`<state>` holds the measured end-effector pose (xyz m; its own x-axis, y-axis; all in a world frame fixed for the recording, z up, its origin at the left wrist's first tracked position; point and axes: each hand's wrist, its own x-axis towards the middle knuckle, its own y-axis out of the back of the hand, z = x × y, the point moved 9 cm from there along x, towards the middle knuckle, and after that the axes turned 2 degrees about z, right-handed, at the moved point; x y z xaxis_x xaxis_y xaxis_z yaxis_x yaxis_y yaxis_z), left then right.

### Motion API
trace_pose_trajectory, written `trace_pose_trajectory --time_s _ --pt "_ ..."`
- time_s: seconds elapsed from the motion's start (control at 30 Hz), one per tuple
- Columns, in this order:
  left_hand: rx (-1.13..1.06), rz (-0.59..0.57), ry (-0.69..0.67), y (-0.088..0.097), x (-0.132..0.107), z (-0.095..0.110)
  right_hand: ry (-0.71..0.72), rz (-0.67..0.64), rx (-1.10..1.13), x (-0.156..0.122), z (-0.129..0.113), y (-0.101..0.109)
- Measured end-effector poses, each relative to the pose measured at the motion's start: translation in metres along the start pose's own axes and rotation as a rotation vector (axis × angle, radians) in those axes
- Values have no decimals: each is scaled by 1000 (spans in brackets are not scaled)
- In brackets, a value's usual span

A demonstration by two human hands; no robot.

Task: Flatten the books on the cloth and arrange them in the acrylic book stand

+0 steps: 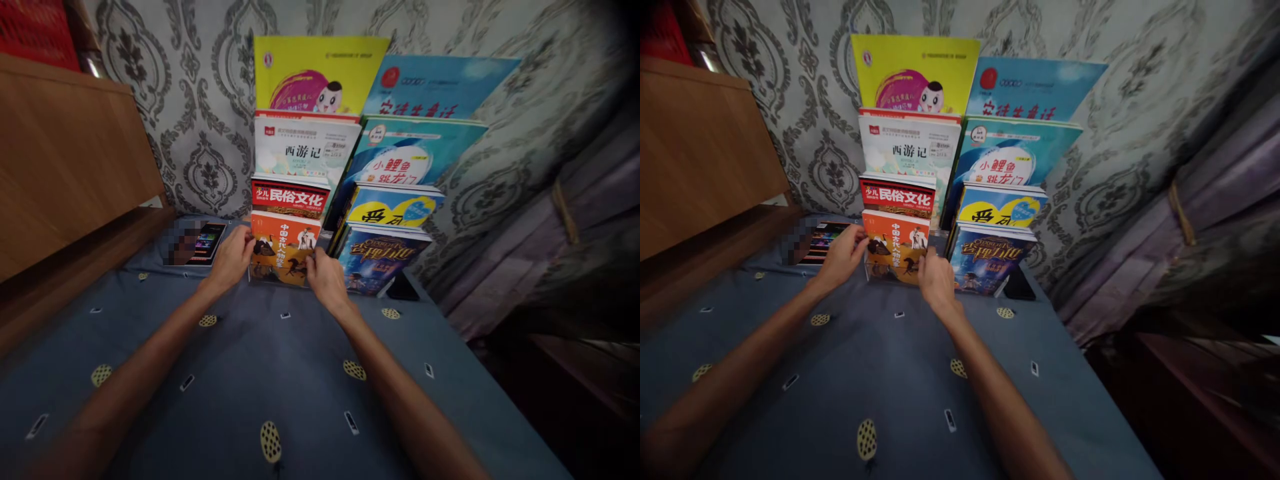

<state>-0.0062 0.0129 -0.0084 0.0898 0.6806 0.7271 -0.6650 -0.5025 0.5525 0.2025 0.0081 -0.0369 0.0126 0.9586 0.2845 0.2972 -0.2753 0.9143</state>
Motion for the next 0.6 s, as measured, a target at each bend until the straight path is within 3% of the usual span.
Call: trace_pose_trajectory --time_s 0.6 --pt "76 -22 58 7 -1 1 15 -28 110 1 3 2"
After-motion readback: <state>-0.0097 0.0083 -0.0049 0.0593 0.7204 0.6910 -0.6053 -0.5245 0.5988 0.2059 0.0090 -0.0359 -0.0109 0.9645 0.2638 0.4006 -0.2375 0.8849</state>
